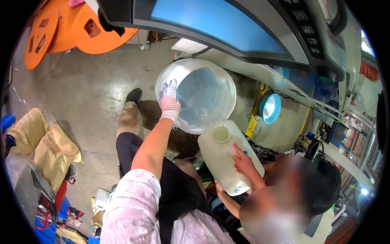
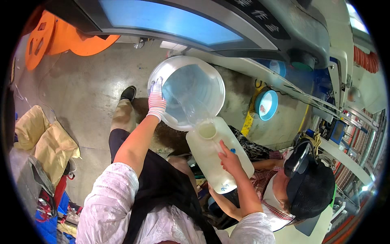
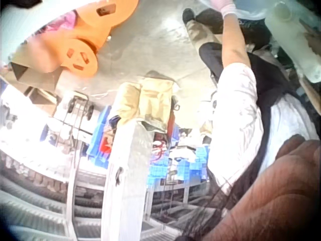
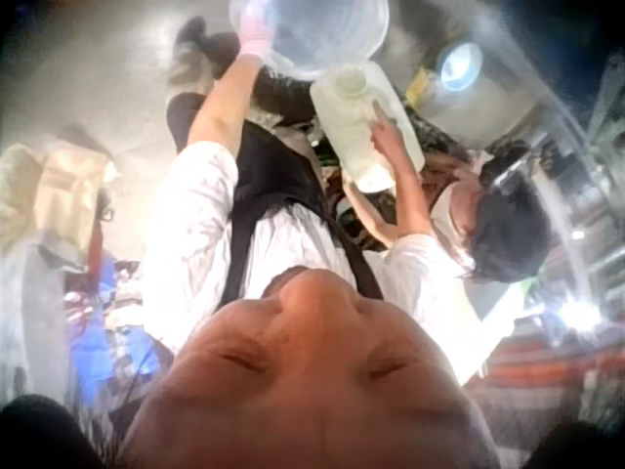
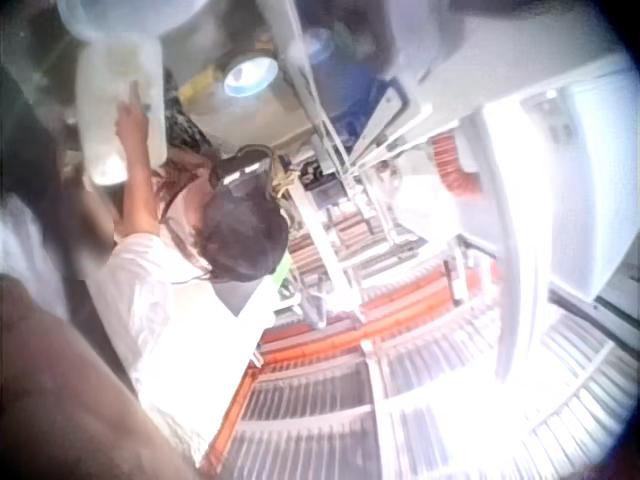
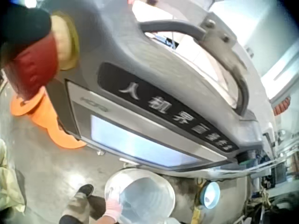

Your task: The person walks through a factory floor and assists a coworker in refilling a machine's water tank. They pour a liquid from a large white container into a bucket, then pour the bucket's contents into the machine's tank. The person also opens and closes the machine's access door during the process.

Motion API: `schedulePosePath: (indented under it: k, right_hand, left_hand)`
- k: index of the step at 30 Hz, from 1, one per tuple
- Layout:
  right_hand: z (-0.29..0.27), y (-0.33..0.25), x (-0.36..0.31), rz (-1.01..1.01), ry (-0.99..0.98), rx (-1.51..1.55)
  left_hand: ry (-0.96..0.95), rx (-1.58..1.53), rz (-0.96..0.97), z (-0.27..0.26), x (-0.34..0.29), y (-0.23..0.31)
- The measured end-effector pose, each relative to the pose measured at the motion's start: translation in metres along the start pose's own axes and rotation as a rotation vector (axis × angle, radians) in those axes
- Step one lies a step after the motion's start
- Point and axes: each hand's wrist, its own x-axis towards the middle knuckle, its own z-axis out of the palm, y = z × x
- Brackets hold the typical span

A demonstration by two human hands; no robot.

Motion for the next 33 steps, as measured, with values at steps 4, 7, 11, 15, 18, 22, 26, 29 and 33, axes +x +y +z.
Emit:
schedulePosePath:
  k: [4,7,11,15,18,22,26,29,33]
  right_hand:
    - [-0.001,-0.014,0.000,0.011,-0.003,-0.068]
    - [-0.002,-0.021,0.006,0.001,-0.008,-0.078]
    - [-0.004,-0.023,0.009,-0.008,-0.003,-0.139]
    - [-0.006,-0.022,0.007,-0.048,-0.014,-0.153]
    - [-0.007,-0.024,0.007,-0.080,-0.054,-0.091]
    - [-0.007,-0.032,0.005,-0.056,-0.056,-0.148]
    - [-0.008,-0.045,0.004,-0.013,-0.074,-0.174]
    - [-0.007,-0.052,0.004,-0.019,-0.070,-0.188]
    - [-0.007,-0.058,0.004,-0.022,-0.081,-0.147]
  left_hand:
    - [0.010,0.023,0.005,0.001,-0.001,0.001]
    - [-0.045,0.013,-0.045,0.001,0.000,0.001]
    - [-0.012,-0.028,-0.017,-0.002,-0.001,0.004]
    - [-0.002,-0.013,-0.005,-0.005,0.000,0.007]
    - [0.012,-0.029,-0.020,-0.003,0.000,0.007]
    - [0.080,-0.018,0.004,0.001,0.000,0.004]
    - [0.167,-0.050,0.037,0.004,0.001,0.001]
    - [0.188,-0.112,0.040,0.004,-0.001,-0.001]
    - [0.182,-0.130,0.035,0.000,-0.002,-0.003]
